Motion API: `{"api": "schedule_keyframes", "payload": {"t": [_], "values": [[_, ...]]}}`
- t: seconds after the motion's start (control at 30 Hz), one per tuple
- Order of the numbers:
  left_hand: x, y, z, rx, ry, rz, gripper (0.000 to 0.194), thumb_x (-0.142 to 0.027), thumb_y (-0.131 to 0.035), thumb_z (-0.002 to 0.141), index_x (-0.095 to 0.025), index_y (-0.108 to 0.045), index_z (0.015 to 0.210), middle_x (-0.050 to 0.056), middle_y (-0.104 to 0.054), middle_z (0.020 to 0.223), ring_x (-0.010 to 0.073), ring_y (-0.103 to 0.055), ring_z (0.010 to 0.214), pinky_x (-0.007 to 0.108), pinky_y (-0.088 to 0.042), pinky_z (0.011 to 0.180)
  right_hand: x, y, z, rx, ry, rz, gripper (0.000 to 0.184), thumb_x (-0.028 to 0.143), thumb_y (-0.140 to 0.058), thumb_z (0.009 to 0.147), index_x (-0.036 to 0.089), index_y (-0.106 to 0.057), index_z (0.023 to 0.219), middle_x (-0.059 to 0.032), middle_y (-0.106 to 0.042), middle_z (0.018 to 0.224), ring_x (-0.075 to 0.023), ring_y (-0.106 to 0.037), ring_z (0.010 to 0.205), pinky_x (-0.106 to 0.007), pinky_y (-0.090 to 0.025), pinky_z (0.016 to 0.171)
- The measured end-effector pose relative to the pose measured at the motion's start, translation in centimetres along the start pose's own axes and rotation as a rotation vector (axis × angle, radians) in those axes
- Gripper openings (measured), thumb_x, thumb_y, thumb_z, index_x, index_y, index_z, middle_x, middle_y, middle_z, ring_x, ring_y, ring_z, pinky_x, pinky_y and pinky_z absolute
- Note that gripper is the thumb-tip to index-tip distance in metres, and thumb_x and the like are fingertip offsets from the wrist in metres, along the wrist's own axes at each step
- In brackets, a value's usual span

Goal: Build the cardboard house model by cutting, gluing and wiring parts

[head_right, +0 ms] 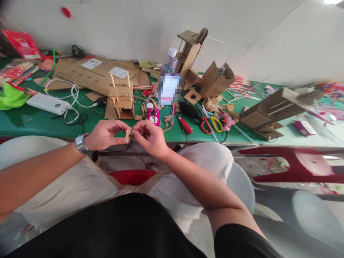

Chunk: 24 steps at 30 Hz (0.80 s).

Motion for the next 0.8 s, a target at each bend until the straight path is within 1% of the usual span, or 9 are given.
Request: {"api": "schedule_keyframes", "payload": {"t": [0.23,0.43,0.53,0.63,0.8], "values": [[-0.13,0.11,0.05,0.0,0.01,0.009,0.042,-0.04,-0.101,0.077,-0.017,-0.085,0.108,0.011,-0.086,0.101,0.0183,-0.078,0.086,0.029,-0.065,0.084,0.27,-0.02,0.13,0.023,-0.057,0.032,0.041,0.059,-0.077,0.099,0.022,-0.061,0.105,0.0012,-0.063,0.081,-0.0104,-0.058,0.065,-0.025,-0.052,0.061],[-0.23,0.1,0.07,-0.006,-0.003,0.009,0.041,-0.039,-0.1,0.078,-0.017,-0.085,0.109,0.011,-0.086,0.102,0.0179,-0.078,0.085,0.029,-0.065,0.082,0.16,-0.09,0.18,0.018,-0.081,0.117,0.039,0.052,-0.084,0.096,0.022,-0.061,0.104,0.0023,-0.062,0.08,-0.0098,-0.056,0.065,-0.024,-0.051,0.061],[-0.15,0.12,0.02,-0.006,-0.001,0.002,0.041,-0.038,-0.101,0.077,-0.017,-0.085,0.109,0.01,-0.086,0.101,0.0173,-0.078,0.084,0.028,-0.065,0.081,0.22,-0.05,0.21,0.025,-0.085,0.174,0.035,0.048,-0.083,0.098,0.021,-0.062,0.105,0.0021,-0.062,0.082,-0.0093,-0.057,0.065,-0.023,-0.05,0.06],[-0.05,0.11,-0.02,-0.007,0.004,-0.002,0.042,-0.038,-0.101,0.077,-0.017,-0.085,0.109,0.01,-0.086,0.101,0.0173,-0.077,0.085,0.029,-0.065,0.082,0.29,-0.04,0.22,0.034,-0.1,0.21,0.034,0.049,-0.081,0.099,0.021,-0.061,0.105,0.0015,-0.063,0.084,-0.0091,-0.058,0.064,-0.023,-0.05,0.059],[-0.04,0.05,0.01,-0.001,0.002,-0.005,0.042,-0.039,-0.101,0.076,-0.017,-0.085,0.109,0.011,-0.086,0.101,0.0186,-0.078,0.087,0.03,-0.065,0.083,0.21,-0.13,0.22,0.036,-0.123,0.209,0.04,0.05,-0.087,0.094,0.021,-0.062,0.106,0.0016,-0.063,0.084,-0.0092,-0.056,0.067,-0.023,-0.052,0.061]]}}
Point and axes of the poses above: each hand's wrist, its own z-axis towards the middle knuckle, its own y-axis out of the back of the hand, x = y × z, the point moved 3 cm from there along z, towards the middle knuckle
